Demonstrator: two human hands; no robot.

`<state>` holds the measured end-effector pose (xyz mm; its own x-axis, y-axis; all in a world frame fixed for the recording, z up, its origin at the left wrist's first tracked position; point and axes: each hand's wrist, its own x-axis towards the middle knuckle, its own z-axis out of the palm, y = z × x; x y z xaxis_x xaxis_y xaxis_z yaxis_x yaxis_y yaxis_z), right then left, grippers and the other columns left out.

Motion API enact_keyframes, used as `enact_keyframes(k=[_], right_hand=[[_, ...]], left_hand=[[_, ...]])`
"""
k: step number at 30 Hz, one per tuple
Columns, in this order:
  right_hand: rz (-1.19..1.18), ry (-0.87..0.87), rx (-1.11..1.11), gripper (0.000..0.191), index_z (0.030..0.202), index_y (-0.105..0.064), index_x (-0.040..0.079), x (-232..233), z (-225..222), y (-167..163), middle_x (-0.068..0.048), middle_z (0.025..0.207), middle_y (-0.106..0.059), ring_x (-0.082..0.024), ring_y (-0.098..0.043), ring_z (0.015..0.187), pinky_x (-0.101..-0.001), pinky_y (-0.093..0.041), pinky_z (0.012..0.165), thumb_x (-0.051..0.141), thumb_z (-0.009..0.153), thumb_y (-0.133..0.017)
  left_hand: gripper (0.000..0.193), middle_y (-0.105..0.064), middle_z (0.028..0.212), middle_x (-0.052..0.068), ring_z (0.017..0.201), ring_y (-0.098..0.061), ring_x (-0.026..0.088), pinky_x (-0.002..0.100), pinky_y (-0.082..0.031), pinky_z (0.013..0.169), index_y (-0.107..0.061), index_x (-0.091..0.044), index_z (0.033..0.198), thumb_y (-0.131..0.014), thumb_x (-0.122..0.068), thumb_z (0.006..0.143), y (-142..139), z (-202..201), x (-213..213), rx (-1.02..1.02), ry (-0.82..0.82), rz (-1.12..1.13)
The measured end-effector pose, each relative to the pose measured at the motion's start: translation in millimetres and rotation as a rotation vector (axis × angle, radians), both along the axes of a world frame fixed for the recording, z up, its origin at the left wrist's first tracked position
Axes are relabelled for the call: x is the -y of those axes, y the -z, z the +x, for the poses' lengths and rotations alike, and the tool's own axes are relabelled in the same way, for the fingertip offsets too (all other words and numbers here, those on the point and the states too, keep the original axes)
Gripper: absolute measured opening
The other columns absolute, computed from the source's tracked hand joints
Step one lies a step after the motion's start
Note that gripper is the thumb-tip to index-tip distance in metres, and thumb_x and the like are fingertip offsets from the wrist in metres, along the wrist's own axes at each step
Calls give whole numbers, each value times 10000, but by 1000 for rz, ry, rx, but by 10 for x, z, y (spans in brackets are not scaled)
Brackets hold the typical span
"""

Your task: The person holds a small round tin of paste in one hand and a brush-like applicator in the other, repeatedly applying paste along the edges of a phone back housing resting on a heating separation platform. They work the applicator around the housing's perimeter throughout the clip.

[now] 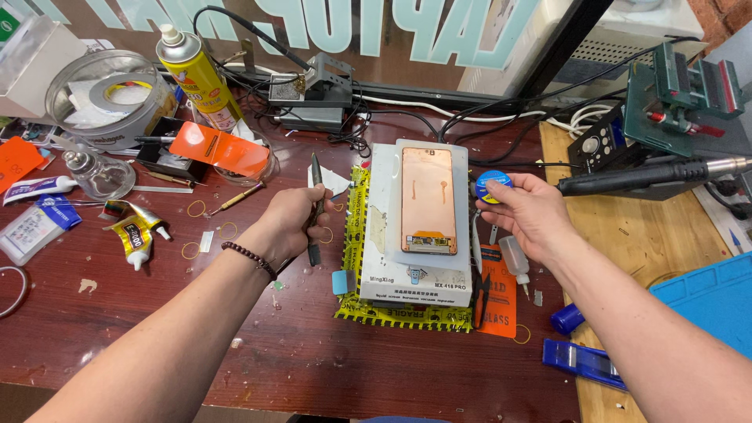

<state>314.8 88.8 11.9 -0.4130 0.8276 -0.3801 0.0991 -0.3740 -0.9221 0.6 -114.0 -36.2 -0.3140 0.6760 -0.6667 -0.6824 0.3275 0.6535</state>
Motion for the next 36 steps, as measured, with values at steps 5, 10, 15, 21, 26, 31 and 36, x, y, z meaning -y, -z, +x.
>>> enact_keyframes(k=[5, 10, 15, 21, 26, 31, 36], right_hand=[[-8, 6, 12, 258, 1148, -603, 41, -5, -16, 1, -102, 1037, -734, -202, -738, 874, -315, -624, 689, 132, 933, -713], [-1, 7, 38, 259, 1152, -605, 52, 5, -37, 2, -101, 1037, -735, -200, -736, 871, -319, -622, 688, 131, 931, -715], [-3, 9, 33, 271, 1166, -609, 57, 26, -56, -26, -96, 1042, -737, -199, -733, 865, -316, -623, 682, 121, 925, -717], [-1, 5, 40, 266, 1168, -604, 52, 43, -78, -66, -97, 1049, -734, -202, -737, 866, -314, -630, 689, 117, 931, -707], [-10, 6, 47, 286, 1185, -608, 45, 51, -81, -65, -103, 1054, -736, -206, -738, 864, -314, -629, 683, 121, 928, -707], [-5, 12, 61, 298, 1195, -606, 41, 52, -41, -28, -110, 1045, -736, -209, -739, 861, -319, -624, 677, 116, 926, -709], [-16, 6, 23, 299, 1196, -597, 39, 57, 16, 32, -109, 1036, -734, -206, -737, 854, -317, -619, 672, 118, 929, -708]], left_hand=[[238, -579, 785, 19, 640, -501, 124, 266, -367, 491, -599, -67, 941, -522, -259, 1056, 27, -11, 72, -61, 23, -30], [218, -619, 800, 14, 671, -571, 128, 286, -451, 522, -621, -76, 933, -551, -252, 1040, -5, -22, 99, -98, 22, -52], [193, -638, 815, 7, 693, -603, 125, 281, -479, 548, -636, -80, 975, -560, -247, 1036, -33, -49, 142, -94, -8, -67], [175, -651, 831, 17, 686, -604, 123, 279, -496, 561, -634, -77, 981, -584, -239, 1023, -54, -77, 216, -103, -13, -90], [190, -634, 835, 40, 698, -619, 134, 269, -520, 567, -622, -32, 994, -620, -220, 1015, -16, -134, 222, -81, -8, -72], [194, -619, 826, 56, 700, -637, 146, 264, -521, 561, -581, -21, 1004, -618, -210, 1015, 37, -167, 128, 1, 19, -36], [152, -639, 787, 45, 607, -536, 128, 275, -424, 518, -559, -52, 975, -578, -201, 999, 45, -148, 7, 80, 8, -5]])
